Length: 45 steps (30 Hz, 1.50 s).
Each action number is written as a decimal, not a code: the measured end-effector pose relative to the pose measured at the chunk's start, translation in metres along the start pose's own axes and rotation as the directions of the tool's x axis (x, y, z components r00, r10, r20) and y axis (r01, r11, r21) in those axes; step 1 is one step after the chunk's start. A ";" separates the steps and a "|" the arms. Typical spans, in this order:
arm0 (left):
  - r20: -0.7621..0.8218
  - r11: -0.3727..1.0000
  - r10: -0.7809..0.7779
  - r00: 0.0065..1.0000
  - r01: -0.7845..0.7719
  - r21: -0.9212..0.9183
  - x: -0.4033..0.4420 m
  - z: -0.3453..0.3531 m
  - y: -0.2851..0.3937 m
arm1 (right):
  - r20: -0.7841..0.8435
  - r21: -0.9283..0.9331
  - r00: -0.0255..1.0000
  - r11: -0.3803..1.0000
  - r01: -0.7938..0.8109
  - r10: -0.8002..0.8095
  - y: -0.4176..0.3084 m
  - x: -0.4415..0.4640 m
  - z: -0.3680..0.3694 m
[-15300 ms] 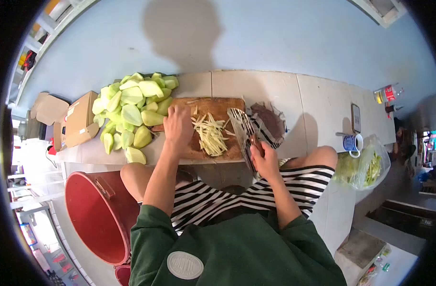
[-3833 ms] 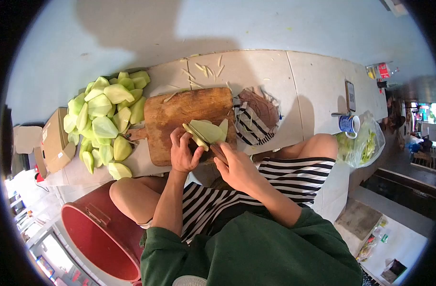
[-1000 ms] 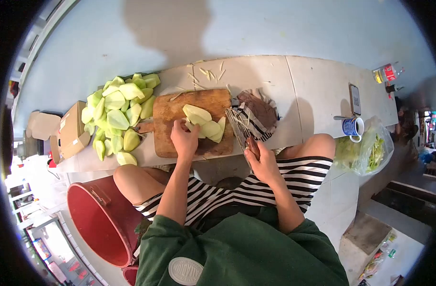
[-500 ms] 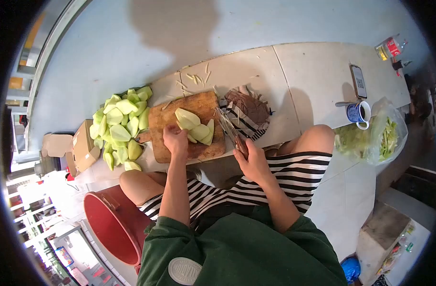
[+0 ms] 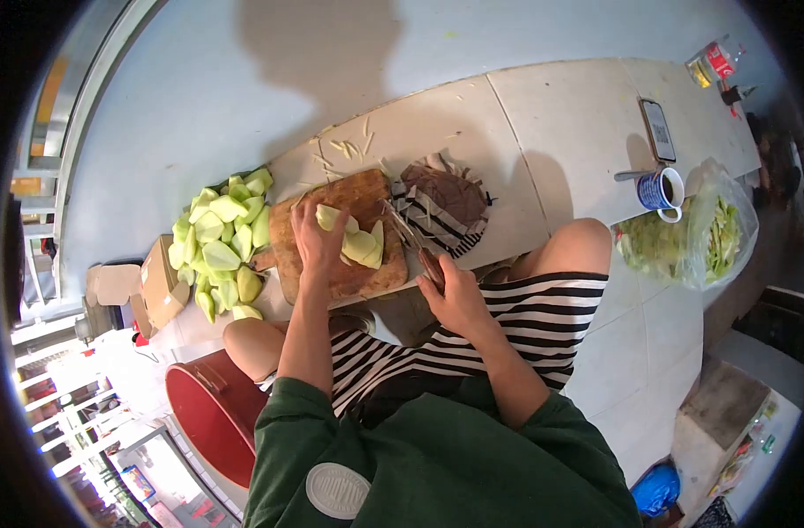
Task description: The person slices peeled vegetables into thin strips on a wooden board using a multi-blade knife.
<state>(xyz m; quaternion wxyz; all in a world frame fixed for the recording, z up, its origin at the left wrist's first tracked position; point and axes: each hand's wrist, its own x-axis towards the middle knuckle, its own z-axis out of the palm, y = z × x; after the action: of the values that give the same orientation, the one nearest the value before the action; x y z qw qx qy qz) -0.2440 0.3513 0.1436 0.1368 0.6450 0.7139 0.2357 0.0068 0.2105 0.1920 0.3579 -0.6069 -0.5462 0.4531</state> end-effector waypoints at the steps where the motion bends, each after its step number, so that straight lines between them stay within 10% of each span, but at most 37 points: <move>1: 0.001 0.970 0.235 0.972 -0.235 0.068 -0.004 -0.003 -0.001 | 0.009 -0.016 1.000 1.000 0.002 -0.002 -0.001 0.000 -0.001; 7: 0.263 0.838 0.521 0.812 -0.545 0.025 -0.020 0.003 -0.028 | -0.002 -0.024 1.000 1.000 0.019 -0.020 0.001 0.001 0.004; 26: 0.265 0.853 0.481 0.836 -0.516 0.076 -0.019 0.008 -0.030 | 0.019 -0.092 1.000 0.996 -0.022 0.024 0.005 0.000 0.008; 38: 0.463 0.572 0.709 0.532 -0.818 0.065 -0.024 0.005 -0.010 | 0.040 -0.059 0.998 0.997 -0.050 0.052 0.001 0.000 0.005; 42: 0.410 0.601 0.716 0.565 -0.797 0.048 -0.026 0.013 -0.026 | 0.039 -0.061 0.998 0.997 -0.056 0.058 0.000 0.002 0.004; 45: 0.111 0.793 0.608 0.786 -0.608 -0.036 -0.031 0.014 -0.031 | 0.009 -0.051 1.000 0.999 -0.019 0.019 0.004 0.001 0.005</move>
<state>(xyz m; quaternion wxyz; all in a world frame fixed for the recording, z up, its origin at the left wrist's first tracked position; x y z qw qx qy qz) -0.2595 0.3212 0.1120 0.0949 0.8531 0.4594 0.2283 0.0039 0.2104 0.1862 0.3354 -0.6189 -0.5534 0.4453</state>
